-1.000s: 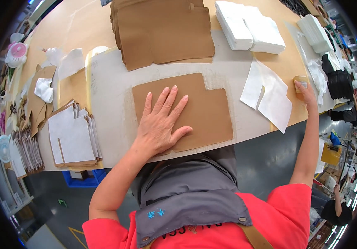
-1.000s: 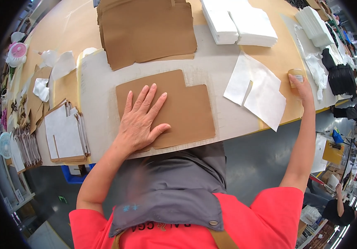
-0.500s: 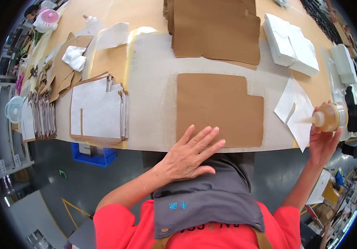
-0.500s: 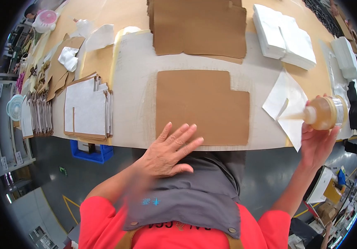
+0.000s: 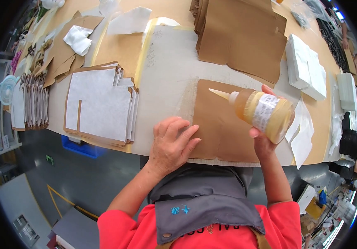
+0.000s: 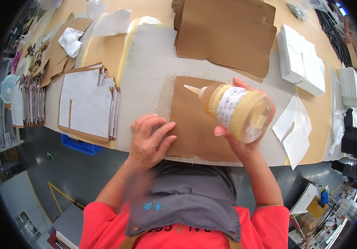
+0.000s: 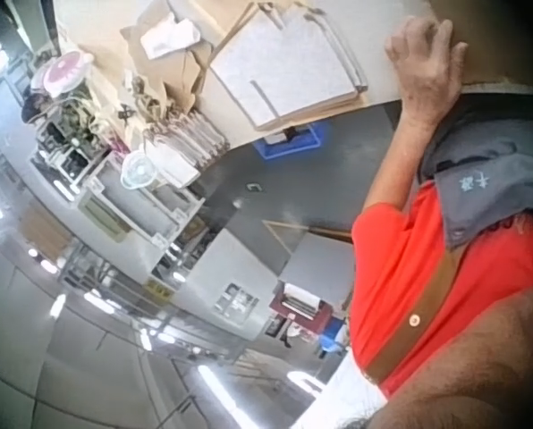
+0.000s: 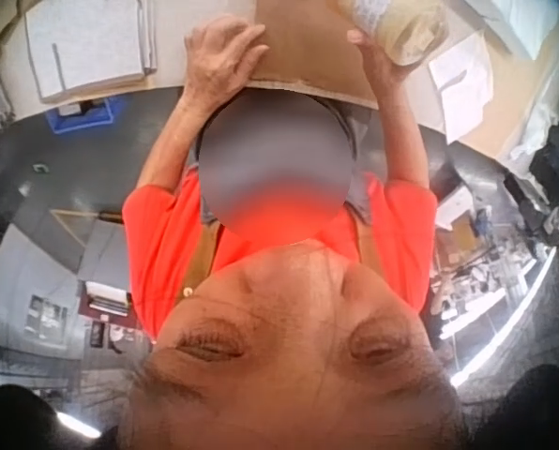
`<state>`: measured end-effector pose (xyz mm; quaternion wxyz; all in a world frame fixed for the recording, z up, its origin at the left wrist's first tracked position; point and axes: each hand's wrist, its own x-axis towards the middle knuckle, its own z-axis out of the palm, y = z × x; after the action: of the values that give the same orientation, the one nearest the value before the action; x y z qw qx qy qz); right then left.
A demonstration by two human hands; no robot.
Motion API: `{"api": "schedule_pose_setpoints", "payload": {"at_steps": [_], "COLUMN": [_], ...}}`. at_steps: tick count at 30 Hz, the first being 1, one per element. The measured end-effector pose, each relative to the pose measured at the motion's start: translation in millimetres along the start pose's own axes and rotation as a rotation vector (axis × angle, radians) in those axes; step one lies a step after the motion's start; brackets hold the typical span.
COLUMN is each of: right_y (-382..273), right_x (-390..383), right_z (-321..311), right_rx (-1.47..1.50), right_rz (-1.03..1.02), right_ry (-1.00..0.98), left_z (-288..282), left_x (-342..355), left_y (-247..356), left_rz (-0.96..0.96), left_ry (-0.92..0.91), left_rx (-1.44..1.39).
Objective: Applying adhesive to leather components and attaching fabric/paper linings.
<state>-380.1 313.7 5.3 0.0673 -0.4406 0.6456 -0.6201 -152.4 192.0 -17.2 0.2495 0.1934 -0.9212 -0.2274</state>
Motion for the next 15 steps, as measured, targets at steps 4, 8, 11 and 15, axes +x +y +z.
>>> {"api": "schedule_pose_setpoints", "payload": {"at_steps": [4,8,11,15], "right_y": [12.7,14.1,17.3,16.7], "right_x": [6.3,10.2,8.6,6.7], "right_z": [9.9,12.2,14.2,12.0], "right_rx": [0.039,-0.059,-0.065,-0.090], "right_rz": [-0.158,-0.239,-0.248,-0.237], "right_ry": [-0.115,-0.212,-0.209,-0.234], "left_z": [-1.2,-2.2,-1.2,-1.1], "left_x": [1.9,2.9,3.0,2.6], "left_y": [1.9,3.0,2.9,2.9], "left_rz": [-0.022,-0.029,-0.027,-0.029], "left_ry": [-0.001,-0.015,-0.025,-0.036], "left_rx": [-0.013,-0.018,-0.018,-0.017]}}
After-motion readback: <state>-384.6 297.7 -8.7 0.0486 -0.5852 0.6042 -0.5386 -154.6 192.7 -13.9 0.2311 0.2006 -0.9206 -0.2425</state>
